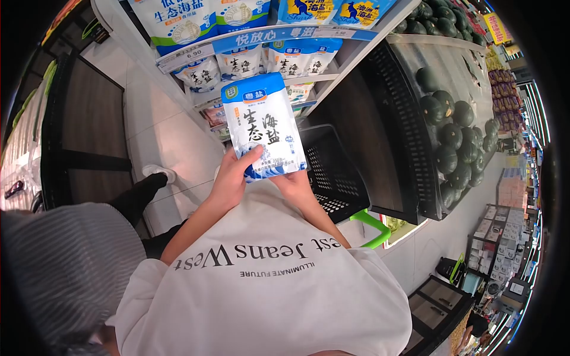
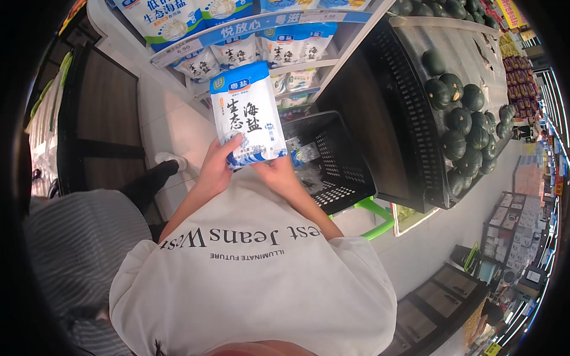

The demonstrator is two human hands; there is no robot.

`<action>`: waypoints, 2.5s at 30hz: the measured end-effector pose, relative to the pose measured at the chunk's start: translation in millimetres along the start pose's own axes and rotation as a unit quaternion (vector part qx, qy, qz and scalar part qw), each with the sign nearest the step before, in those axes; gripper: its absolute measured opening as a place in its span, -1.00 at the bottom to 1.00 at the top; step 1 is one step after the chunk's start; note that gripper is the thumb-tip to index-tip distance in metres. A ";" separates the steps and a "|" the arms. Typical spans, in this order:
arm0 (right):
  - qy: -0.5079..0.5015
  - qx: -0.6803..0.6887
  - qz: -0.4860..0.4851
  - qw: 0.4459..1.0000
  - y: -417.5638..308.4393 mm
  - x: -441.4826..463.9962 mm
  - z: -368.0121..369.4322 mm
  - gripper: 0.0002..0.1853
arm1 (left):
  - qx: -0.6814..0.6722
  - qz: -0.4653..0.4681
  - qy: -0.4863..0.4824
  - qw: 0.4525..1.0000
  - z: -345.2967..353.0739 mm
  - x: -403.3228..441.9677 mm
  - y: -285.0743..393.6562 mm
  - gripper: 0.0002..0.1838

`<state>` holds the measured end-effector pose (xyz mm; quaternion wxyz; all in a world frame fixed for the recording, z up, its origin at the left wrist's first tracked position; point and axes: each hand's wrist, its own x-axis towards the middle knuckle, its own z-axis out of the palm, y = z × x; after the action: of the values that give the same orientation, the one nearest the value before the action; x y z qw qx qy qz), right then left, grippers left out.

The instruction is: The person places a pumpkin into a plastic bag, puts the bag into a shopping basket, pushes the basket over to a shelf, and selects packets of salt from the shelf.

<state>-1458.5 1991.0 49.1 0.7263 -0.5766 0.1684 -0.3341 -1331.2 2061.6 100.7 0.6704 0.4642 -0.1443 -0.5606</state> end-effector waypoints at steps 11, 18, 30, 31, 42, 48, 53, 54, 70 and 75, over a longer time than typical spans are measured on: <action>-0.056 -0.061 -0.005 0.997 -7.5 -1.1 0.0 -0.50 | -0.016 0.017 -0.034 0.999 -4.5 -0.6 -4.4 -0.58; -0.052 -0.077 -0.024 0.995 2.2 -9.2 2.2 -0.53 | -0.014 0.020 -0.051 0.998 -3.6 -3.9 -3.2 -0.59; 0.009 -0.028 -0.037 0.999 -15.0 -5.4 3.7 -0.49 | 0.048 0.049 -0.024 0.997 1.2 -11.8 0.6 -0.59; 0.002 -0.017 -0.044 0.999 -12.7 -6.6 0.8 -0.48 | 0.040 0.042 -0.031 0.998 -0.5 -11.4 0.0 -0.60; -0.013 -0.037 -0.093 0.995 -10.7 -13.0 -5.5 -0.51 | 0.013 0.008 -0.048 0.999 -2.4 -13.1 -4.9 -0.62; 0.028 -0.016 -0.103 0.994 -13.0 -14.0 -1.4 -0.57 | 0.093 0.012 -0.065 0.993 1.6 -12.8 2.1 -0.54; -0.007 -0.153 -0.052 0.987 -28.5 -10.7 -15.3 -0.65 | 0.093 0.031 -0.045 0.994 7.9 -5.6 0.4 -0.46; -0.002 -0.203 -0.078 0.976 -40.9 -6.4 -12.3 -0.75 | 0.092 0.034 -0.036 0.994 8.5 -3.6 -0.8 -0.43; -0.025 -0.497 -0.284 0.819 -37.3 9.6 -14.7 -0.68 | -0.098 -0.152 -0.013 0.984 -20.1 38.5 -29.9 -0.59; 0.193 -0.297 -0.185 0.917 -29.4 -2.8 -22.4 -0.64 | -0.021 -0.087 -0.129 0.988 -15.0 36.3 -17.8 -0.54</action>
<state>-1483.2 1973.3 70.5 0.4003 -0.7111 0.2873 -0.5016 -1319.5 2037.5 66.9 0.6046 0.3847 -0.1766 -0.6748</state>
